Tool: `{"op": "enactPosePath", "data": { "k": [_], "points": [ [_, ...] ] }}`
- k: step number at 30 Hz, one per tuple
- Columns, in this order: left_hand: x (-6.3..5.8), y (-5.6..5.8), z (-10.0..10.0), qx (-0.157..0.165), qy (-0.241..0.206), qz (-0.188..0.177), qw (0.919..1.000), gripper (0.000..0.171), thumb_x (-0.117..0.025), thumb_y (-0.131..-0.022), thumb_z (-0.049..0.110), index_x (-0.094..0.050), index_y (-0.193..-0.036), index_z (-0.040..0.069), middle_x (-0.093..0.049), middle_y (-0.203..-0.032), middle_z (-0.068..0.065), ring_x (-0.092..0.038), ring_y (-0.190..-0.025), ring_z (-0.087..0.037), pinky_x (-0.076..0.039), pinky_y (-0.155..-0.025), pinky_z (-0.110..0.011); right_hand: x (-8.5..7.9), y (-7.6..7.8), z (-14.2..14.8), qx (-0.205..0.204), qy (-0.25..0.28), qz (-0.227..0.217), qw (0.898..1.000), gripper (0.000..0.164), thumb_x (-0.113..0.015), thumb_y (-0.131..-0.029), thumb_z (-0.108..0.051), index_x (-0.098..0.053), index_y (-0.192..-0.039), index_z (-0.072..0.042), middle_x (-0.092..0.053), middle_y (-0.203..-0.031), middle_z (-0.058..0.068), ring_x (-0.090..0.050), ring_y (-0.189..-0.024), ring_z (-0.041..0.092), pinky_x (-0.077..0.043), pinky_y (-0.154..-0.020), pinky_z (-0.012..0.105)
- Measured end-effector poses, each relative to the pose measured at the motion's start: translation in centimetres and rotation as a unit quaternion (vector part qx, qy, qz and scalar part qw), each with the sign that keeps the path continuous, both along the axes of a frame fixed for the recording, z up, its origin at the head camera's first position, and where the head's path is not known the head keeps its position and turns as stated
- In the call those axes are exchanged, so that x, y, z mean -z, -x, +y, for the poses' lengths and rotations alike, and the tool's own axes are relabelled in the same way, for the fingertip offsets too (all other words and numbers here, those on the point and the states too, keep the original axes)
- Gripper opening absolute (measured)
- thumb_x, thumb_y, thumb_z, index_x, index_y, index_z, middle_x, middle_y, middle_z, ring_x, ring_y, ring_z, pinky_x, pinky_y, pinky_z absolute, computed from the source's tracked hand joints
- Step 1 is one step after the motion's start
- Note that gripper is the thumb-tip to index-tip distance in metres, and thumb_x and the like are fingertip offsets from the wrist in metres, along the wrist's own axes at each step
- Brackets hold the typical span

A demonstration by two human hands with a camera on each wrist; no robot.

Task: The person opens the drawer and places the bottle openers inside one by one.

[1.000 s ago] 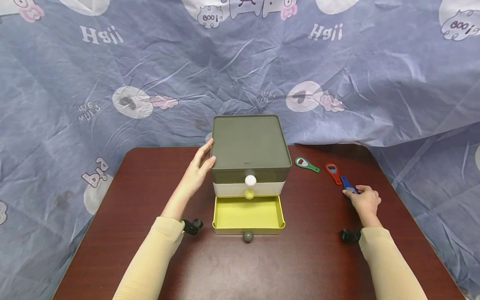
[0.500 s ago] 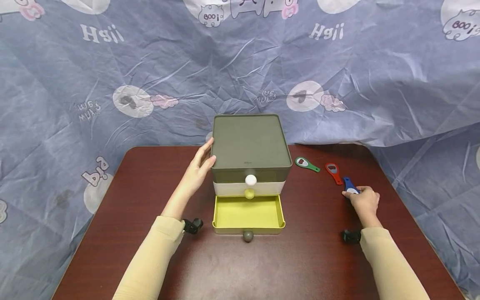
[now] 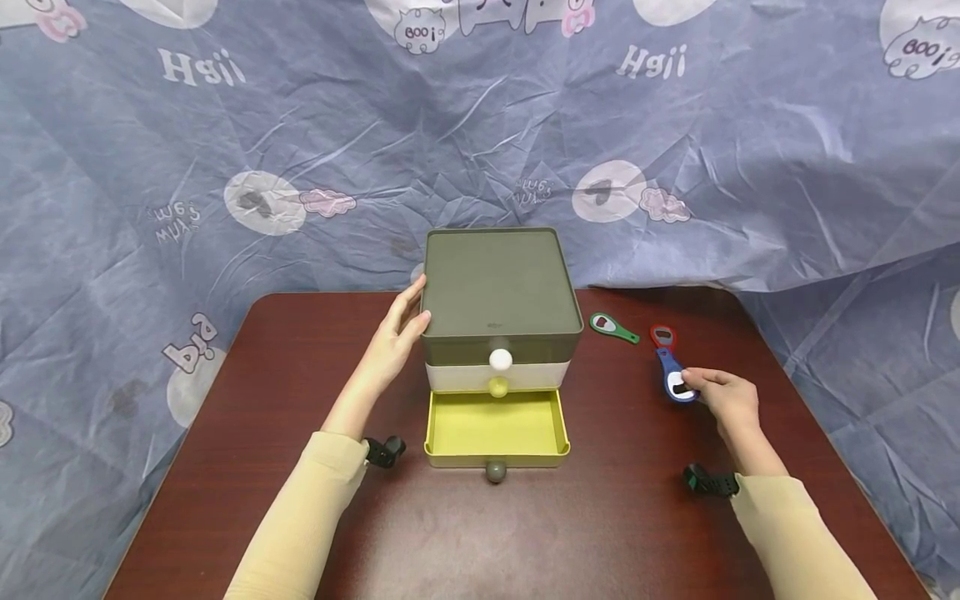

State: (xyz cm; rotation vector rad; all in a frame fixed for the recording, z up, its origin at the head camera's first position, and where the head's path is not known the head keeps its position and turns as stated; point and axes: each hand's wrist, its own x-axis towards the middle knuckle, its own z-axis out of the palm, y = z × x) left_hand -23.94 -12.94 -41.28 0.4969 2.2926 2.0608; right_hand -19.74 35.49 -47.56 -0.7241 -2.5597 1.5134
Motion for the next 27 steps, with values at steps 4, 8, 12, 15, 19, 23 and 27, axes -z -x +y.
{"op": "enactPosePath", "data": {
  "k": [4,8,12,15,19,23,27],
  "points": [
    [-0.2,0.0,0.0,-0.002,0.002,0.0,1.0,0.057,-0.046,-0.105,0.019,-0.025,-0.157,0.021,-0.022,-0.164,-0.005,-0.023,-0.15,-0.024,-0.029,-0.117,-0.055,-1.9,-0.7,-2.0,-0.093,0.025,0.015,0.995,0.039,-0.071,-0.091,-0.029,-0.07,-0.114,0.003,-0.065,-0.071,-0.028,-0.058,-0.071,-0.007,-0.05,-0.068,0.014],
    [-0.3,0.0,-0.1,-0.003,0.006,-0.001,1.0,0.056,-0.046,-0.105,0.02,-0.025,-0.157,0.022,-0.022,-0.164,-0.004,-0.023,-0.15,-0.024,-0.029,-0.116,-0.056,-3.8,-1.3,-4.6,-0.167,0.025,0.008,0.986,0.04,-0.073,-0.09,-0.032,-0.07,-0.114,0.001,-0.067,-0.076,-0.025,-0.061,-0.076,-0.003,-0.051,-0.072,0.017],
    [-0.4,-0.1,0.0,-0.003,0.005,-0.004,1.0,0.057,-0.046,-0.105,0.02,-0.025,-0.157,0.022,-0.022,-0.164,-0.004,-0.022,-0.15,-0.024,-0.028,-0.116,-0.056,-5.0,-1.7,-7.5,-0.228,0.022,0.006,0.973,0.037,-0.075,-0.088,-0.028,-0.072,-0.111,0.0,-0.069,-0.077,-0.021,-0.061,-0.077,0.0,-0.051,-0.072,0.022],
    [-0.4,-0.2,0.0,-0.002,0.006,-0.006,1.0,0.057,-0.046,-0.105,0.02,-0.024,-0.158,0.022,-0.021,-0.164,-0.005,-0.021,-0.151,-0.024,-0.028,-0.117,-0.056,-5.3,-2.2,-9.7,-0.275,0.022,0.011,0.961,0.035,-0.076,-0.087,-0.023,-0.071,-0.11,0.003,-0.071,-0.077,-0.014,-0.062,-0.075,0.002,-0.049,-0.071,0.025],
    [-0.2,-0.2,0.1,-0.002,0.006,-0.007,1.0,0.056,-0.045,-0.105,0.019,-0.024,-0.158,0.021,-0.021,-0.164,-0.006,-0.021,-0.151,-0.025,-0.028,-0.117,-0.056,-5.0,-2.6,-12.5,-0.324,0.043,0.017,0.945,0.028,-0.076,-0.086,-0.014,-0.072,-0.105,0.005,-0.075,-0.082,0.001,-0.066,-0.073,0.005,-0.052,-0.072,0.026],
    [-0.2,-0.2,0.2,-0.004,0.007,-0.006,1.0,0.056,-0.045,-0.105,0.018,-0.025,-0.157,0.021,-0.022,-0.163,-0.007,-0.022,-0.15,-0.025,-0.028,-0.117,-0.056,-4.3,-2.6,-15.1,-0.358,0.026,0.032,0.933,0.018,-0.077,-0.084,-0.01,-0.075,-0.097,0.002,-0.076,-0.085,0.009,-0.066,-0.071,0.007,-0.053,-0.066,0.025],
    [-0.2,-0.3,0.2,-0.004,0.012,-0.005,0.9999,0.056,-0.045,-0.105,0.02,-0.025,-0.158,0.022,-0.022,-0.163,-0.007,-0.022,-0.151,-0.025,-0.028,-0.116,-0.056,-3.4,-2.6,-17.4,-0.383,-0.014,0.053,0.922,0.011,-0.079,-0.081,-0.01,-0.076,-0.089,-0.002,-0.075,-0.081,0.009,-0.065,-0.068,0.005,-0.052,-0.062,0.022]
  ]
}}
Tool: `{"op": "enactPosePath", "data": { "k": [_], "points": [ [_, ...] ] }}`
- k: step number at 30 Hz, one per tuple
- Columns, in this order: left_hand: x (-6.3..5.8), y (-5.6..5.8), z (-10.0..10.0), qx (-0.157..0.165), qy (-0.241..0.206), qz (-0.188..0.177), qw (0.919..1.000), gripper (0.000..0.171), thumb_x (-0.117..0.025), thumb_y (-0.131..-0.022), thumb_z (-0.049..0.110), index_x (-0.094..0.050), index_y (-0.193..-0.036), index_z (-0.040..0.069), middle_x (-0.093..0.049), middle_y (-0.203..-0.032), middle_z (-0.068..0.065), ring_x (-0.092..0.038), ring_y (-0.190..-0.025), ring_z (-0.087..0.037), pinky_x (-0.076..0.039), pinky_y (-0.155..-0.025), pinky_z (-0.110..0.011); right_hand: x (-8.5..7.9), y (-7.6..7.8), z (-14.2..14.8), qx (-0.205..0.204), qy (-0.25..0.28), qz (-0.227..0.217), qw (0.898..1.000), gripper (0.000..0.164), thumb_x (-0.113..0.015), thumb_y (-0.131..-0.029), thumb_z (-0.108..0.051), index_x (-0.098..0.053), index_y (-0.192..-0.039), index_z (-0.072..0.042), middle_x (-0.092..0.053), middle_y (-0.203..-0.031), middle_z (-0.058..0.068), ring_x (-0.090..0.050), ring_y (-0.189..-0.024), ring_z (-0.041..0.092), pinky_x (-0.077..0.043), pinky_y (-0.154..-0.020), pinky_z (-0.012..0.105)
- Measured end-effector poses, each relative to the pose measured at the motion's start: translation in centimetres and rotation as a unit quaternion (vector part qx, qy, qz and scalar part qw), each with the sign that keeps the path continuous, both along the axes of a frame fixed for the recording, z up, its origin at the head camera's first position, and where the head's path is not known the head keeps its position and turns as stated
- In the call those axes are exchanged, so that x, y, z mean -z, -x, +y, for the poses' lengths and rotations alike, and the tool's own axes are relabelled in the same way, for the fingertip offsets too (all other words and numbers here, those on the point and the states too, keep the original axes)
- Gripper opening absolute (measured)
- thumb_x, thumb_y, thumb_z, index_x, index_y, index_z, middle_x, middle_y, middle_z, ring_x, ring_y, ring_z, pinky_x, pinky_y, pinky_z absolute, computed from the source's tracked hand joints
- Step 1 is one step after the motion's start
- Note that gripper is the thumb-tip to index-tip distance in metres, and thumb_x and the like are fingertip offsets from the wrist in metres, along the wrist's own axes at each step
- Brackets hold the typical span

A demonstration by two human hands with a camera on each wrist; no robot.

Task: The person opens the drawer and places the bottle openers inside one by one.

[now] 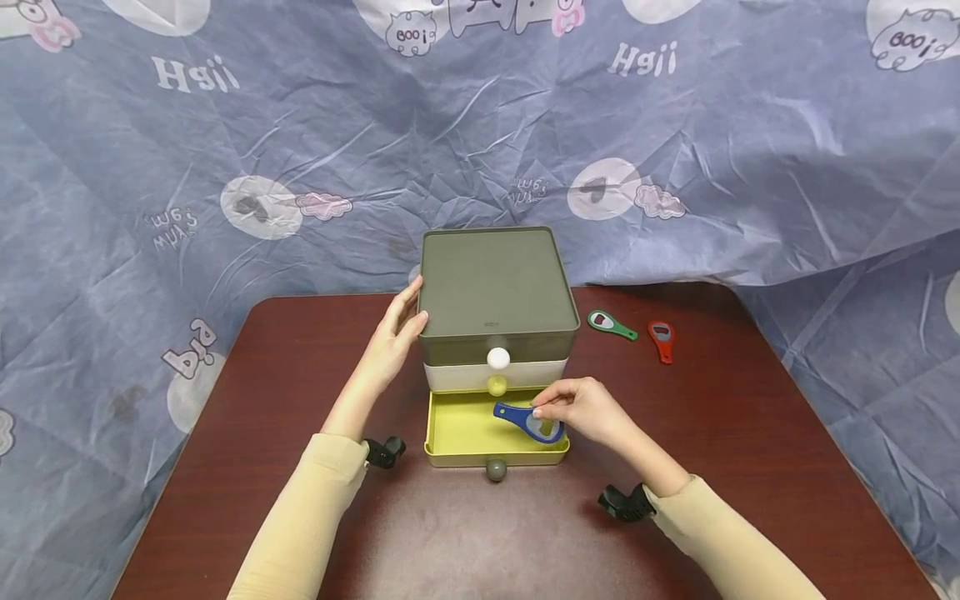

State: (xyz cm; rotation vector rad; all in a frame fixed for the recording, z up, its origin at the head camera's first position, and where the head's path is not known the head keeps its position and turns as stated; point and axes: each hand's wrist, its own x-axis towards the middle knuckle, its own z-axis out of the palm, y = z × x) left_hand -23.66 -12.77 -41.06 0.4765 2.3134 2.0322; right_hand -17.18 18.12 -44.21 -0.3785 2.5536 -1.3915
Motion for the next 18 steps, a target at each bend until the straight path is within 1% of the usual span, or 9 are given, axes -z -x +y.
{"op": "enactPosePath", "data": {
  "k": [3,9,15,18],
  "points": [
    [0.1,0.0,0.0,0.003,0.003,-0.003,1.0,0.056,-0.045,-0.106,0.022,-0.024,-0.158,0.023,-0.02,-0.164,-0.007,-0.02,-0.151,-0.025,-0.028,-0.116,-0.057,0.7,-0.1,-1.5,-0.015,-0.018,0.021,1.0,0.008,-0.08,-0.08,-0.009,-0.076,-0.085,-0.004,-0.075,-0.079,0.006,-0.063,-0.066,0.003,-0.052,-0.06,0.02],
    [0.1,-0.1,-0.1,0.002,0.01,-0.006,0.9999,0.056,-0.045,-0.106,0.024,-0.023,-0.158,0.025,-0.02,-0.164,-0.006,-0.019,-0.151,-0.025,-0.028,-0.115,-0.06,2.0,-0.1,-3.4,-0.032,-0.047,0.035,0.998,0.004,-0.079,-0.081,-0.01,-0.075,-0.082,-0.008,-0.074,-0.075,0.002,-0.062,-0.064,0.003,-0.05,-0.058,0.019],
    [0.0,0.0,-0.1,0.003,0.01,-0.003,0.9999,0.056,-0.045,-0.105,0.024,-0.024,-0.158,0.024,-0.02,-0.164,-0.006,-0.02,-0.151,-0.024,-0.028,-0.115,-0.06,3.0,0.0,-4.2,-0.054,-0.09,0.05,0.993,0.003,-0.078,-0.081,-0.009,-0.075,-0.08,-0.009,-0.072,-0.072,-0.003,-0.056,-0.061,0.001,-0.045,-0.056,0.018],
    [0.0,0.0,0.0,0.005,0.008,-0.003,1.0,0.056,-0.044,-0.106,0.024,-0.023,-0.158,0.023,-0.019,-0.164,-0.007,-0.019,-0.152,-0.025,-0.028,-0.116,-0.059,3.4,-0.1,-4.4,-0.064,-0.118,0.072,0.988,0.004,-0.079,-0.079,-0.008,-0.075,-0.078,-0.009,-0.071,-0.07,-0.004,-0.054,-0.059,-0.001,-0.045,-0.055,0.017]
  ]
}}
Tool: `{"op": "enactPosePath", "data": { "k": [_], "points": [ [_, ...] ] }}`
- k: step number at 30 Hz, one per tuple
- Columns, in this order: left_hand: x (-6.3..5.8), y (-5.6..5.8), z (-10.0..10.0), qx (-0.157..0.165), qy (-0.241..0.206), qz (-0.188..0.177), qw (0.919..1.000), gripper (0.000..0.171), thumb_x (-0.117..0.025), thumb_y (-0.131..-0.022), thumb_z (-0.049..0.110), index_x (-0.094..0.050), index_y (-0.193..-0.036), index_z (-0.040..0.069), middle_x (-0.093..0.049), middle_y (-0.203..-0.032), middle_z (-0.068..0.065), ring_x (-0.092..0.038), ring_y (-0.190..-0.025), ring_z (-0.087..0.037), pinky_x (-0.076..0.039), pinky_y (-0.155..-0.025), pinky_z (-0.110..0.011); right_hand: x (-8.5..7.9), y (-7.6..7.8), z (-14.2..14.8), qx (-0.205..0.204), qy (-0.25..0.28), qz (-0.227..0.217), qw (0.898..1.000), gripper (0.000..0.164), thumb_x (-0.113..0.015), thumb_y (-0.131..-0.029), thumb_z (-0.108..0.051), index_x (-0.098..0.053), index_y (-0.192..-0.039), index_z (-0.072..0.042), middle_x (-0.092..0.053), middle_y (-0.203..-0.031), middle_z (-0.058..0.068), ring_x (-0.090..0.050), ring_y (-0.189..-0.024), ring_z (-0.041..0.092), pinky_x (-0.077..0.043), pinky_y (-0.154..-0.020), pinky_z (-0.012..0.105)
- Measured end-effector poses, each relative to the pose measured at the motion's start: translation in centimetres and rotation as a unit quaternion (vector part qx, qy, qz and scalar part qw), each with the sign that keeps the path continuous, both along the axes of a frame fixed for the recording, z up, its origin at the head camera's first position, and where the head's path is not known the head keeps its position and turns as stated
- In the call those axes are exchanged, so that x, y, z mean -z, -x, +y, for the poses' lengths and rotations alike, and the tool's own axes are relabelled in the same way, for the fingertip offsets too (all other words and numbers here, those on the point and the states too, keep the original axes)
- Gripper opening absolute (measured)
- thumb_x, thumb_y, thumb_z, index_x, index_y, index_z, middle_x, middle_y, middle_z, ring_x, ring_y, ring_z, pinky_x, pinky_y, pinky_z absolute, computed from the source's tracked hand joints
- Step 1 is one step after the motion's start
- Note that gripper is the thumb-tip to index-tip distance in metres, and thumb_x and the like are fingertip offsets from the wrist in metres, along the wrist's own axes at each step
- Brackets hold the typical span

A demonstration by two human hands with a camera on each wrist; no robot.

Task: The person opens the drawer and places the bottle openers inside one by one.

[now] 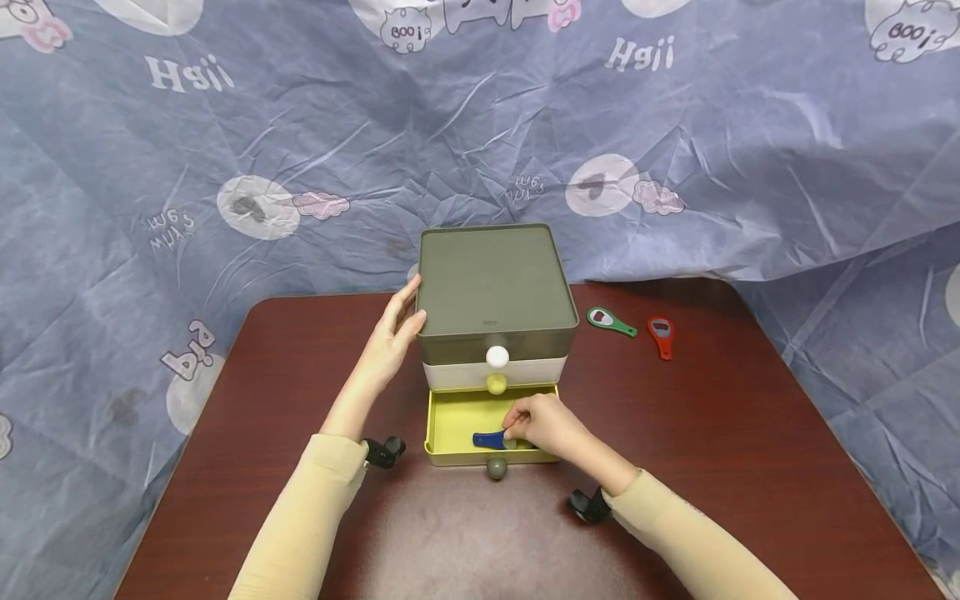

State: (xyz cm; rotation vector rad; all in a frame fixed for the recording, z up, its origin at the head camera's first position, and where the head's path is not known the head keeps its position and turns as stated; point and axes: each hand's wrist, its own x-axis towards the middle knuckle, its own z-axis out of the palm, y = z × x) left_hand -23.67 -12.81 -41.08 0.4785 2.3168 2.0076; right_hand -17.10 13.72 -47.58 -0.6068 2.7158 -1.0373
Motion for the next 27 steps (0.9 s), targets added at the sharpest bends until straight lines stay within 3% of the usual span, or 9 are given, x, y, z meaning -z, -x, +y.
{"op": "enactPosePath", "data": {
  "k": [6,14,22,27],
  "points": [
    [-0.1,0.0,0.0,-0.003,0.006,0.003,1.0,0.056,-0.045,-0.105,0.025,-0.024,-0.157,0.025,-0.021,-0.164,-0.006,-0.021,-0.151,-0.024,-0.029,-0.115,-0.059,0.3,-0.1,-0.5,-0.004,-0.055,0.041,0.998,0.004,-0.078,-0.079,-0.004,-0.075,-0.079,-0.007,-0.071,-0.07,-0.001,-0.059,-0.064,0.002,-0.048,-0.06,0.019],
    [-0.1,0.0,-0.1,-0.003,-0.001,0.001,1.0,0.056,-0.044,-0.106,0.024,-0.024,-0.158,0.024,-0.019,-0.164,-0.007,-0.019,-0.152,-0.025,-0.028,-0.115,-0.06,0.2,-0.6,-0.9,-0.003,-0.124,0.084,0.989,0.005,-0.077,-0.082,-0.011,-0.076,-0.083,-0.006,-0.072,-0.082,0.001,-0.066,-0.079,0.016,-0.053,-0.07,0.032],
    [0.0,0.0,-0.1,-0.006,-0.002,0.0,1.0,0.056,-0.045,-0.105,0.023,-0.024,-0.158,0.024,-0.021,-0.164,-0.007,-0.021,-0.151,-0.025,-0.028,-0.115,-0.06,-1.0,-0.8,0.2,0.018,-0.06,0.116,0.991,0.005,-0.074,-0.086,-0.013,-0.076,-0.085,-0.008,-0.07,-0.079,-0.002,-0.062,-0.073,0.008,-0.051,-0.066,0.024],
    [0.1,0.1,0.0,-0.003,-0.003,-0.001,1.0,0.056,-0.044,-0.106,0.023,-0.024,-0.158,0.024,-0.021,-0.164,-0.006,-0.021,-0.151,-0.024,-0.028,-0.115,-0.059,-3.2,-0.6,2.5,0.055,0.014,0.082,0.995,0.005,-0.074,-0.087,-0.014,-0.076,-0.089,-0.01,-0.073,-0.083,-0.001,-0.063,-0.071,0.006,-0.052,-0.065,0.022]
  ]
}}
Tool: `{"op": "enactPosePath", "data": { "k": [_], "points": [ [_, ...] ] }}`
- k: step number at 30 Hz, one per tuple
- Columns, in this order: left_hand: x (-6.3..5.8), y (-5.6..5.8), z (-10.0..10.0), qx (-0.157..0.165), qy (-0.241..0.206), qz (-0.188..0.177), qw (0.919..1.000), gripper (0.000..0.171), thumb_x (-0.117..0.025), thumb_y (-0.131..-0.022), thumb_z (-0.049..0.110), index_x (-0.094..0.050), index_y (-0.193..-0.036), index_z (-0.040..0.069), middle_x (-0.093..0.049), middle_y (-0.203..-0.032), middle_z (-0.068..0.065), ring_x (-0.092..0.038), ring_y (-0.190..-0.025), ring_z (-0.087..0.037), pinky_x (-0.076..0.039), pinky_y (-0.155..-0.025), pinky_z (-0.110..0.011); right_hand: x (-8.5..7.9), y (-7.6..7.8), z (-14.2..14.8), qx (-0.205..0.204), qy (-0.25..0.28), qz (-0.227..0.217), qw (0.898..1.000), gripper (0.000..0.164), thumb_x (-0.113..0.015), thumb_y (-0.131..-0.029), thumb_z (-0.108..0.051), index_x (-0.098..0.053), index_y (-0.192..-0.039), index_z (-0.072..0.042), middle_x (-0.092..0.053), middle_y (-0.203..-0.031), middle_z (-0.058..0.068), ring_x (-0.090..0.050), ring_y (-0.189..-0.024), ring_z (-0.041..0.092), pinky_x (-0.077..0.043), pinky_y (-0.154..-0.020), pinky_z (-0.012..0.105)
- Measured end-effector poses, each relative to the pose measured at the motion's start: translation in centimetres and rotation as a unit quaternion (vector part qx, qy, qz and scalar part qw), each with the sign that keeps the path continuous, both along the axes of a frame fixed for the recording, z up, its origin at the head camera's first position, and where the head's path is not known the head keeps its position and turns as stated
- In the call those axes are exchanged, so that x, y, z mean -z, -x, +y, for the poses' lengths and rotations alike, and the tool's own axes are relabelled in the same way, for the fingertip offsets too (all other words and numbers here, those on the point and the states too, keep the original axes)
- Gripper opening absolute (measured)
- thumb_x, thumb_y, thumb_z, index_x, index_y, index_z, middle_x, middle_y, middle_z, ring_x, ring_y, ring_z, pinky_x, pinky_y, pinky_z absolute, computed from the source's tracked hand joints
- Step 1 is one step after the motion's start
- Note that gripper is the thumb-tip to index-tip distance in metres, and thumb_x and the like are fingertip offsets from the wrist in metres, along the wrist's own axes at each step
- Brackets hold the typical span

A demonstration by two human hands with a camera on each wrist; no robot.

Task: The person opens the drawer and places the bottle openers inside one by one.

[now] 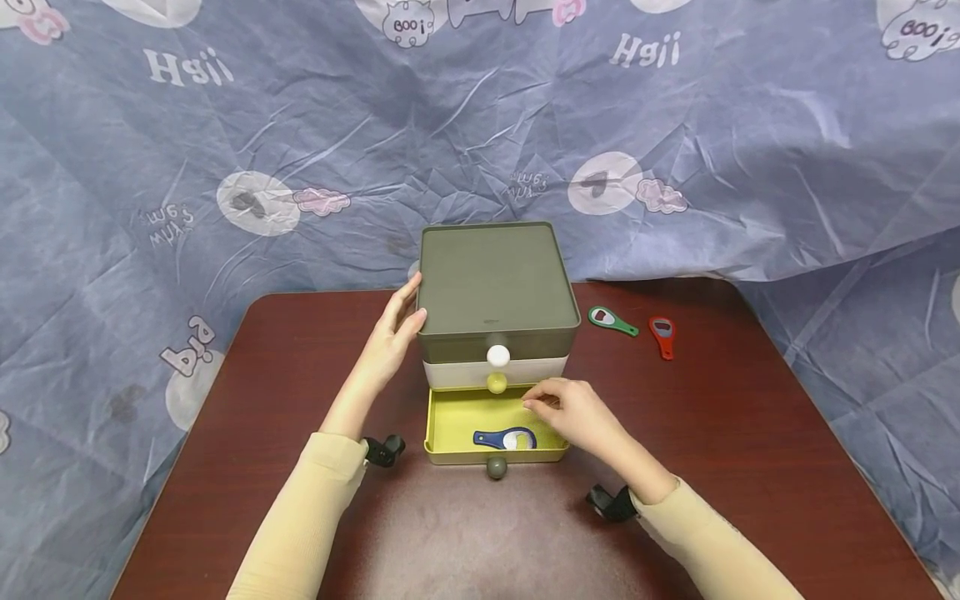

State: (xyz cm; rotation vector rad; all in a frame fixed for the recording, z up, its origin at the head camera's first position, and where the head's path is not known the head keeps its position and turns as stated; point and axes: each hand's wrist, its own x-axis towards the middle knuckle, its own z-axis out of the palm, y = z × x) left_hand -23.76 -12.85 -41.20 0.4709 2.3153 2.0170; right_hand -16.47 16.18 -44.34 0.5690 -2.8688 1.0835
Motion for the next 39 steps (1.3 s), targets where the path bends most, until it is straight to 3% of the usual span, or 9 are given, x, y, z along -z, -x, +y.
{"op": "enactPosePath", "data": {
  "k": [7,11,13,18,26,33,39],
  "points": [
    [0.0,0.0,-0.1,0.002,-0.002,-0.002,1.0,0.056,-0.043,-0.106,0.022,-0.023,-0.158,0.024,-0.021,-0.164,-0.007,-0.021,-0.151,-0.024,-0.028,-0.115,-0.058,-1.5,1.2,4.5,0.078,0.06,-0.025,0.995,0.012,-0.073,-0.09,-0.021,-0.076,-0.097,-0.012,-0.076,-0.087,0.003,-0.068,-0.076,0.01,-0.052,-0.066,0.022],
    [0.0,0.1,0.0,0.0,-0.003,0.001,1.0,0.056,-0.045,-0.105,0.021,-0.024,-0.158,0.024,-0.022,-0.163,-0.008,-0.023,-0.15,-0.025,-0.03,-0.115,-0.059,-1.6,2.4,7.4,0.125,0.074,-0.034,0.989,0.022,-0.071,-0.091,-0.032,-0.076,-0.101,-0.013,-0.076,-0.091,0.006,-0.066,-0.076,0.0,-0.051,-0.067,0.02],
    [0.1,0.1,0.0,-0.002,-0.003,0.002,1.0,0.056,-0.045,-0.105,0.021,-0.025,-0.157,0.023,-0.023,-0.163,-0.008,-0.024,-0.15,-0.026,-0.03,-0.114,-0.059,-1.6,3.0,8.8,0.144,0.094,-0.047,0.984,0.028,-0.069,-0.092,-0.034,-0.074,-0.106,-0.01,-0.076,-0.088,-0.004,-0.065,-0.075,-0.006,-0.051,-0.067,0.018],
    [0.2,0.1,0.0,-0.002,-0.009,0.0,1.0,0.056,-0.046,-0.105,0.02,-0.025,-0.157,0.023,-0.023,-0.163,-0.008,-0.025,-0.15,-0.026,-0.03,-0.114,-0.059,-1.2,4.6,11.9,0.193,0.142,-0.072,0.968,0.042,-0.069,-0.093,-0.036,-0.069,-0.115,0.0,-0.064,-0.074,-0.033,-0.064,-0.072,-0.013,-0.051,-0.067,0.011],
    [0.2,0.0,0.1,-0.002,-0.013,0.001,0.9999,0.056,-0.047,-0.105,0.02,-0.026,-0.157,0.022,-0.024,-0.163,-0.008,-0.025,-0.15,-0.025,-0.03,-0.115,-0.057,1.0,6.8,14.7,0.285,0.212,-0.1,0.929,0.048,-0.069,-0.093,-0.027,-0.061,-0.125,0.009,-0.057,-0.102,-0.022,-0.061,-0.074,-0.015,-0.054,-0.072,0.011],
    [0.2,0.2,0.1,0.0,-0.011,0.003,0.9999,0.055,-0.045,-0.105,0.02,-0.026,-0.157,0.023,-0.024,-0.163,-0.005,-0.024,-0.15,-0.022,-0.029,-0.117,-0.054,2.7,8.7,16.6,0.36,0.199,-0.122,0.903,0.043,-0.07,-0.091,-0.029,-0.063,-0.12,0.001,-0.055,-0.062,-0.034,-0.06,-0.057,-0.011,-0.051,-0.062,0.011],
    [0.0,0.2,0.0,0.001,-0.017,0.004,0.9999,0.056,-0.045,-0.105,0.019,-0.026,-0.157,0.021,-0.024,-0.163,-0.005,-0.023,-0.15,-0.023,-0.028,-0.117,-0.053,3.7,9.7,17.7,0.413,0.157,-0.116,0.889,0.048,-0.071,-0.089,-0.032,-0.065,-0.123,0.001,-0.048,-0.051,-0.035,-0.054,-0.053,-0.011,-0.042,-0.054,0.011]
  ]
}}
